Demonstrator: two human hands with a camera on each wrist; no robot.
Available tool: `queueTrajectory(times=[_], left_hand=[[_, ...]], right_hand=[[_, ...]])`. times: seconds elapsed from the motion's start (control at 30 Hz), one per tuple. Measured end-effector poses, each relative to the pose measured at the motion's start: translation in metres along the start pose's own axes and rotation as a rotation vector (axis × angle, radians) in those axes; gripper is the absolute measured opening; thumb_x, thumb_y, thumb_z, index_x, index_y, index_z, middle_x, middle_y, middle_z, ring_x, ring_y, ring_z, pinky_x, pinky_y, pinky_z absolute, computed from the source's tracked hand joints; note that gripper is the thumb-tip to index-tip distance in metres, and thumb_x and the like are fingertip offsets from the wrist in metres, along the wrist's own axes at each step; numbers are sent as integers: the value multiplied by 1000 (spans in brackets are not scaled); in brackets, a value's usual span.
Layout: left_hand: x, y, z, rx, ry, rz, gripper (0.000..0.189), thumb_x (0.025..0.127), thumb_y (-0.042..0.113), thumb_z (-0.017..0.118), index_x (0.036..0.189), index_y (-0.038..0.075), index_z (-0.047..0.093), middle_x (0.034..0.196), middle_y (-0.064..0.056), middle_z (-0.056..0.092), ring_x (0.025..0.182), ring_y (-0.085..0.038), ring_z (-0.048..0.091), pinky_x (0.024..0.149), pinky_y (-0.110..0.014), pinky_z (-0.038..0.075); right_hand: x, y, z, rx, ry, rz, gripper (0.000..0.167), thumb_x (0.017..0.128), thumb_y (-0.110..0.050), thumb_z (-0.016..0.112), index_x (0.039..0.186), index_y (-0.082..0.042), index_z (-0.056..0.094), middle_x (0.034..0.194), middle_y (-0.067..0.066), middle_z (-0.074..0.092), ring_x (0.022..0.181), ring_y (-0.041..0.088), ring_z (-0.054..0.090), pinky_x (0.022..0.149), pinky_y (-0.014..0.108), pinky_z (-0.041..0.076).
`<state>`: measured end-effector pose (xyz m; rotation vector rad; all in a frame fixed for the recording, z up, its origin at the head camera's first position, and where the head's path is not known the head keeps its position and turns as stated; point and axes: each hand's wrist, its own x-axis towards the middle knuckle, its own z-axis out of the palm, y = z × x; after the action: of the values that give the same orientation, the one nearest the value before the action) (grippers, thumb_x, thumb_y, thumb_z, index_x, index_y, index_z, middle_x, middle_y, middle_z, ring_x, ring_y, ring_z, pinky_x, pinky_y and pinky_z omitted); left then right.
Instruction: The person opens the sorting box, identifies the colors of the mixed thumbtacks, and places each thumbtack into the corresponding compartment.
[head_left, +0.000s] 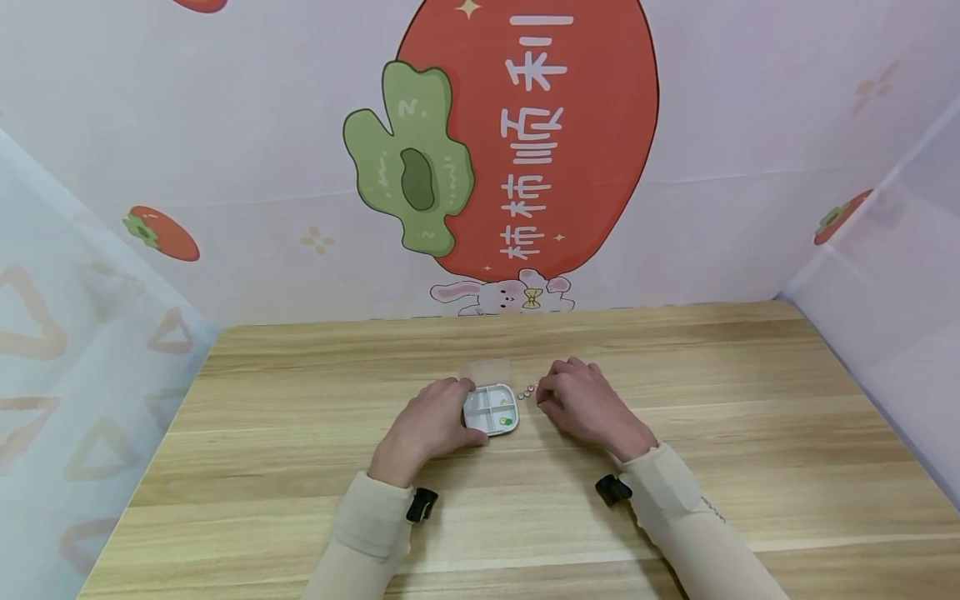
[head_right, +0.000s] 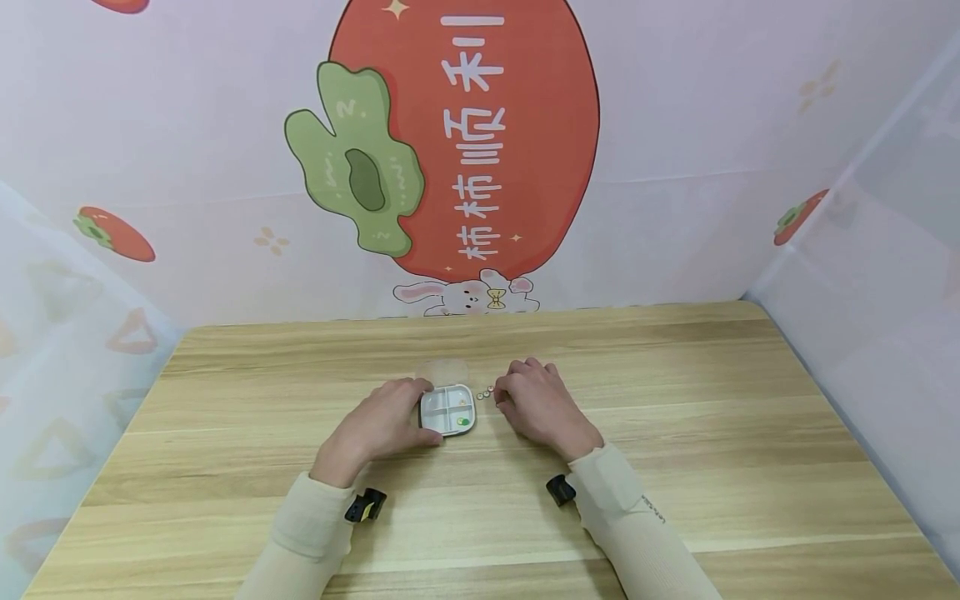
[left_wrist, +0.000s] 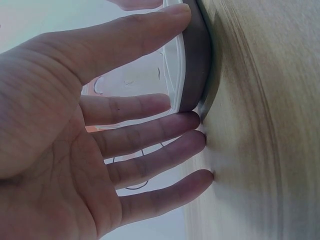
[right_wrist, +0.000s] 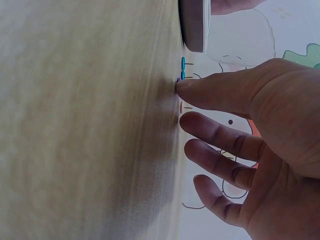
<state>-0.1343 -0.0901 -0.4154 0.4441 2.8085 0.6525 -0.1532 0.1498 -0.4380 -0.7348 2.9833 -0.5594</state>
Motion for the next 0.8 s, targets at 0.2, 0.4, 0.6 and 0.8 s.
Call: queueTrajectory(times=[0.2, 0.4, 0.6, 0.8], left_hand=[[0, 0, 0, -1, -3, -3, 64, 76, 28, 92, 125, 0, 63, 111, -10, 66, 90, -22, 58, 87, -41, 51], [0, 0, 0, -3, -3, -1, 63, 76, 28, 92, 125, 0, 63, 110, -9, 66, 89, -21, 58, 86, -41, 51], [0, -1, 0, -2, -1, 7, 63, 76, 28, 92, 124, 0, 63, 109, -9, 66, 89, -21, 58, 86, -41, 51], [0, -1, 0, 2, -3, 8, 63, 76, 29, 92, 124, 0, 63, 110, -9, 66, 89, -21, 58, 86, -41, 51]], right_hand=[[0, 0, 0, -1, -1, -7, 5, 90, -13, 77, 90, -18, 77, 90, -7, 63, 92, 20, 53, 87, 47, 42], [0, 0, 1, 1, 2, -12, 6, 89, -13, 77, 90, -18, 78, 89, -7, 63, 91, 20, 54, 86, 47, 42], [0, 0, 0, 7, 5, -15, 5, 90, -13, 77, 91, -18, 78, 89, -7, 64, 92, 19, 54, 86, 47, 43], [-1, 0, -3, 23, 15, -35, 4, 90, -14, 77, 91, -17, 78, 90, -9, 64, 92, 19, 54, 85, 46, 42]])
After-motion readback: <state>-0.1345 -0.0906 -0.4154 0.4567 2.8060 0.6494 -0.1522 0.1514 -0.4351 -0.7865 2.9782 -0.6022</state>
